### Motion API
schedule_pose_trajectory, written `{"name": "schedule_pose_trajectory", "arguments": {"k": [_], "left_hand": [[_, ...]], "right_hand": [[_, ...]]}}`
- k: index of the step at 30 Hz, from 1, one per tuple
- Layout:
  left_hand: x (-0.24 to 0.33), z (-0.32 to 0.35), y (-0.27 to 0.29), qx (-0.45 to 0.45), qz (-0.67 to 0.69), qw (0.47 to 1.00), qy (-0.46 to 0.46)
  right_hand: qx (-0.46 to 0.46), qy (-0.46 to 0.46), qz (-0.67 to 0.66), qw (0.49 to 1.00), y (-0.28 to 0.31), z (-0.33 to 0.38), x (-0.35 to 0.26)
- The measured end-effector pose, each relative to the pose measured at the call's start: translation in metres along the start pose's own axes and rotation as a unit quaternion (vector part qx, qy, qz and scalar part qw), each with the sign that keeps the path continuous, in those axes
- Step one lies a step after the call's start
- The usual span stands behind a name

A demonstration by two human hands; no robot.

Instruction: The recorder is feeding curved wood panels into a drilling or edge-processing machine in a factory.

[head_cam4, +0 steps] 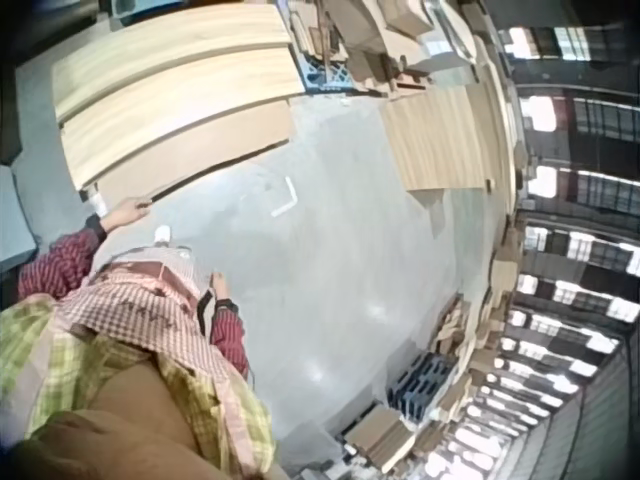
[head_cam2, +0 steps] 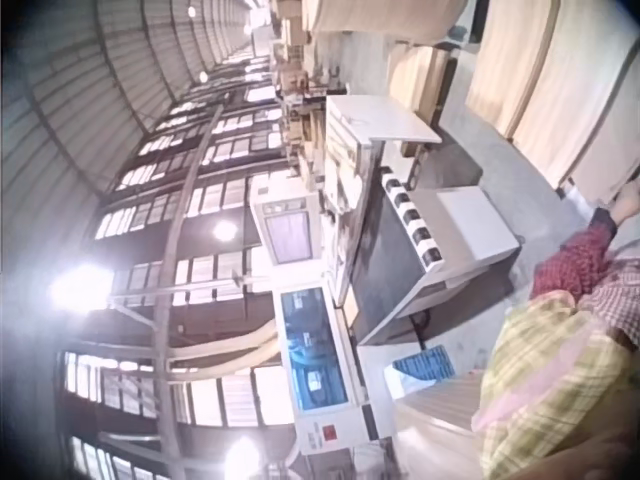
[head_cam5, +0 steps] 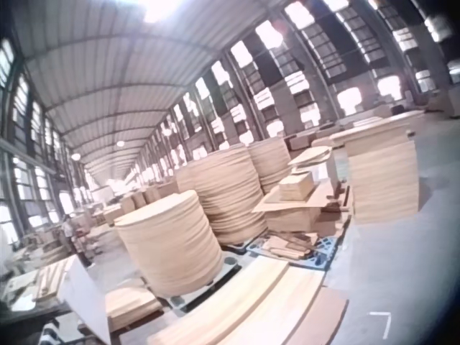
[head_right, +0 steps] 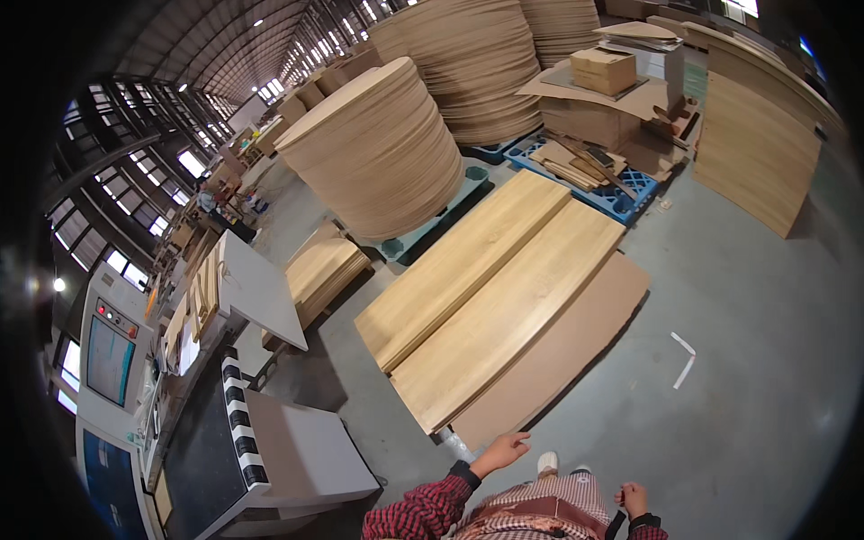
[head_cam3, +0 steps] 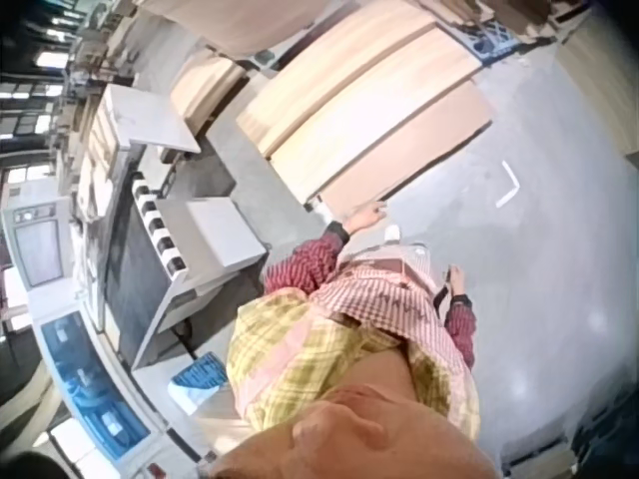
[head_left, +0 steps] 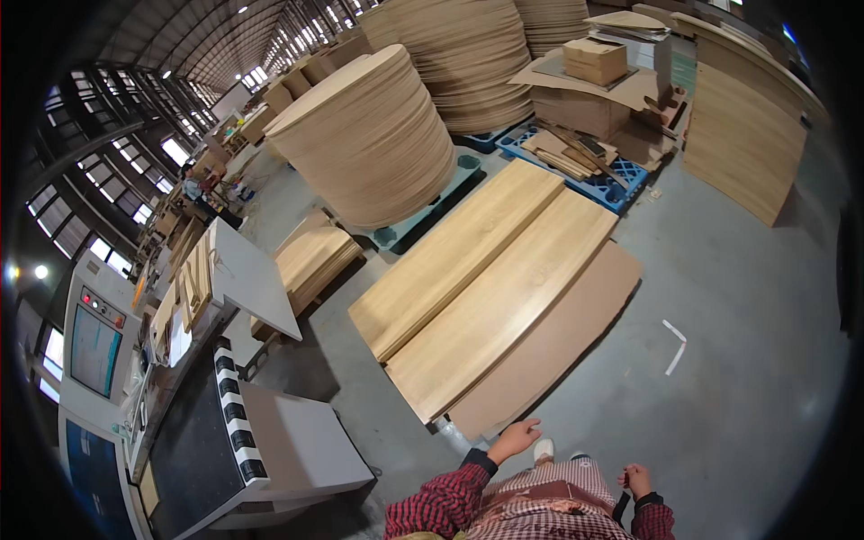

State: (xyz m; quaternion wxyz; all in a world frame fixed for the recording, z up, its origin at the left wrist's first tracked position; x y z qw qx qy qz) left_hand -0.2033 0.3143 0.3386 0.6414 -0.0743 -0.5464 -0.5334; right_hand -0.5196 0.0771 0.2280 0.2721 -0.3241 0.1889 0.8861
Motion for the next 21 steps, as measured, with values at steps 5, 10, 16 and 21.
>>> {"name": "schedule_pose_trajectory", "arguments": {"k": [5, 10, 16, 21], "left_hand": [[-0.053, -0.008, 0.020, 0.014, 0.202, 0.971, 0.127], [-0.069, 0.019, 0.078, 0.124, 0.313, 0.900, 0.276], [-0.142, 0.052, 0.126, 0.212, 0.340, 0.846, 0.352], [-0.198, 0.070, 0.160, 0.271, 0.369, 0.809, 0.368]], "right_hand": [[-0.141, -0.036, 0.137, 0.980, -0.048, -0.072, -0.013], [-0.263, 0.057, 0.217, 0.938, -0.108, -0.129, -0.076], [-0.260, 0.032, 0.196, 0.945, -0.158, -0.193, -0.180], [-0.286, 0.050, 0.233, 0.928, -0.210, -0.212, -0.224]]}}
Point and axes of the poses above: each hand's wrist, its own z-axis away from the middle knuckle, its own y-axis out of the back of the hand, x = y × z, the point moved 7 cm from there along -z, towards the middle knuckle, and after that the axes turned 2 degrees about -z, right-handed, at the moved point
